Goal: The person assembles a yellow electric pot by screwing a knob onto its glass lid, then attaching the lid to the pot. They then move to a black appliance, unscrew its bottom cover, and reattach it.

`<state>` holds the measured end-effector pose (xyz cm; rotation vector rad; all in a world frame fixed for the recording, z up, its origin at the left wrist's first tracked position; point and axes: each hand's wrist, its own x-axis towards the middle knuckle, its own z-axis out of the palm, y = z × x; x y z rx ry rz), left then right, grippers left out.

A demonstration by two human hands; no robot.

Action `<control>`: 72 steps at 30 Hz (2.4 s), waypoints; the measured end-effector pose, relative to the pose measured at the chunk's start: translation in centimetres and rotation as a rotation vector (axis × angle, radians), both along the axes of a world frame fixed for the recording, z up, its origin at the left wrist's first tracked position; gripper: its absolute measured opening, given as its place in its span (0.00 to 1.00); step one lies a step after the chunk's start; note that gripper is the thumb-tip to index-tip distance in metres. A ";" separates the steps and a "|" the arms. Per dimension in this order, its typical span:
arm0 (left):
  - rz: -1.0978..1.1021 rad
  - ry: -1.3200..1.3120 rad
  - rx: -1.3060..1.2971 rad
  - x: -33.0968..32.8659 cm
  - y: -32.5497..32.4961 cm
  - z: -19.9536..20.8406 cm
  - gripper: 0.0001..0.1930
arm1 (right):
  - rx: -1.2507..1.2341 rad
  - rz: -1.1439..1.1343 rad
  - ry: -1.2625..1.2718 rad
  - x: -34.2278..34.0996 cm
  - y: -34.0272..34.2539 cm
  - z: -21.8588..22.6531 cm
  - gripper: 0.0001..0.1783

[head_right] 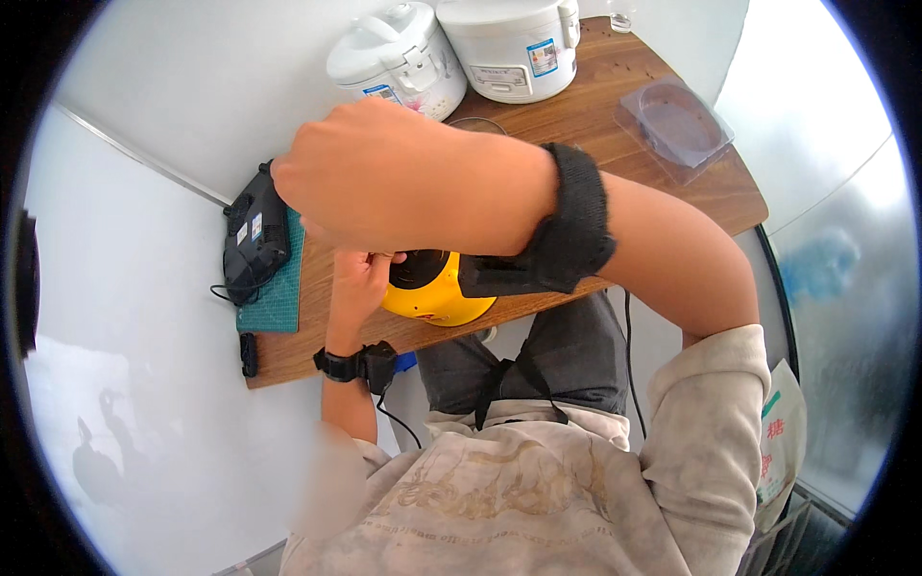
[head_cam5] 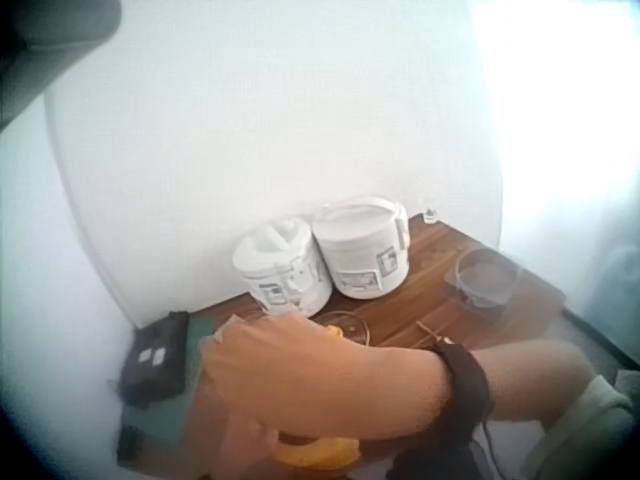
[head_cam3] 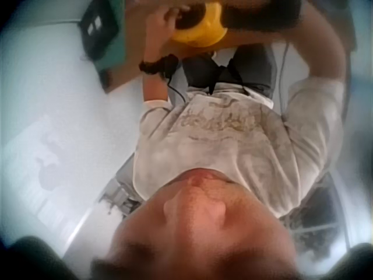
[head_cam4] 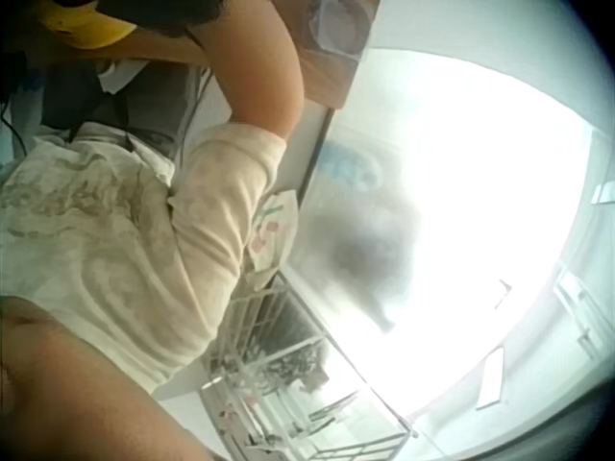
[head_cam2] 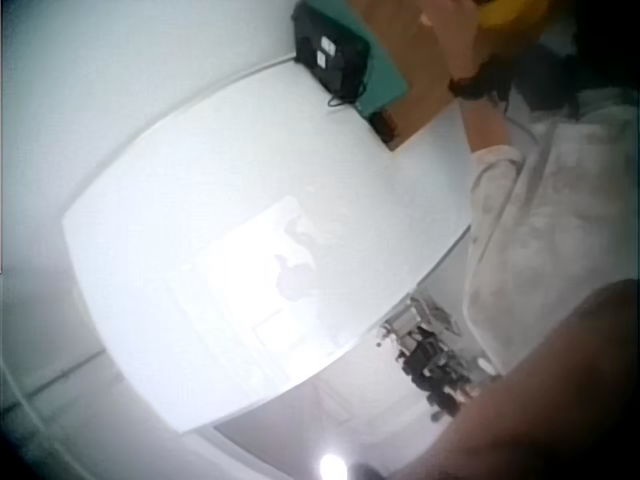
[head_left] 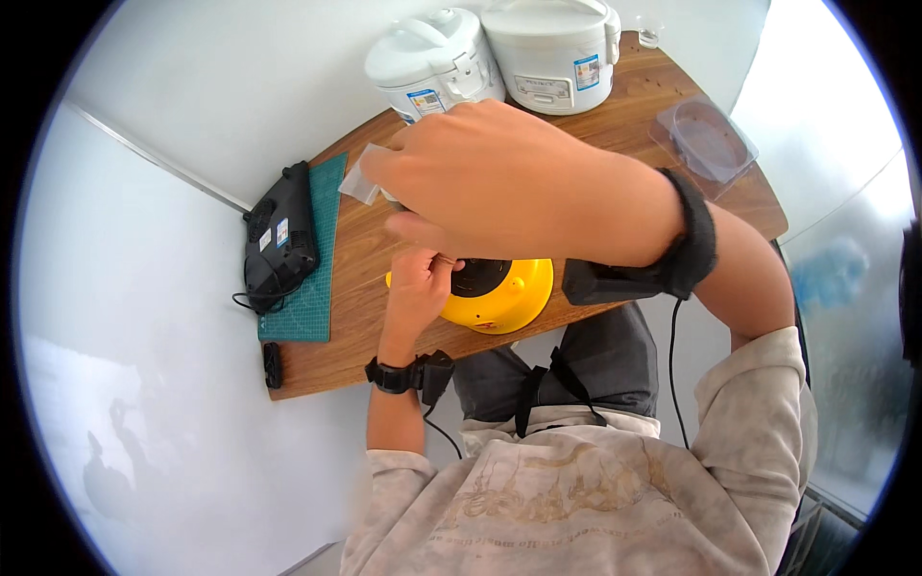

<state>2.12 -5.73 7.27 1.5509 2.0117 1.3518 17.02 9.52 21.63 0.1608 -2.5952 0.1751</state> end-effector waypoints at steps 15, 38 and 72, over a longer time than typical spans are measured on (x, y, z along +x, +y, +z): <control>-0.073 -0.158 0.080 0.4 -0.2 -0.5 0.11 | 0.116 0.004 0.415 -0.8 -0.2 -0.7 0.12; 0.000 0.072 -0.009 0.8 0.2 0.9 0.05 | 0.172 -0.050 0.287 -0.1 0.2 0.1 0.21; 0.017 0.023 -0.029 1.7 0.4 1.4 0.10 | -0.093 -0.025 -0.027 0.4 1.2 -0.1 0.18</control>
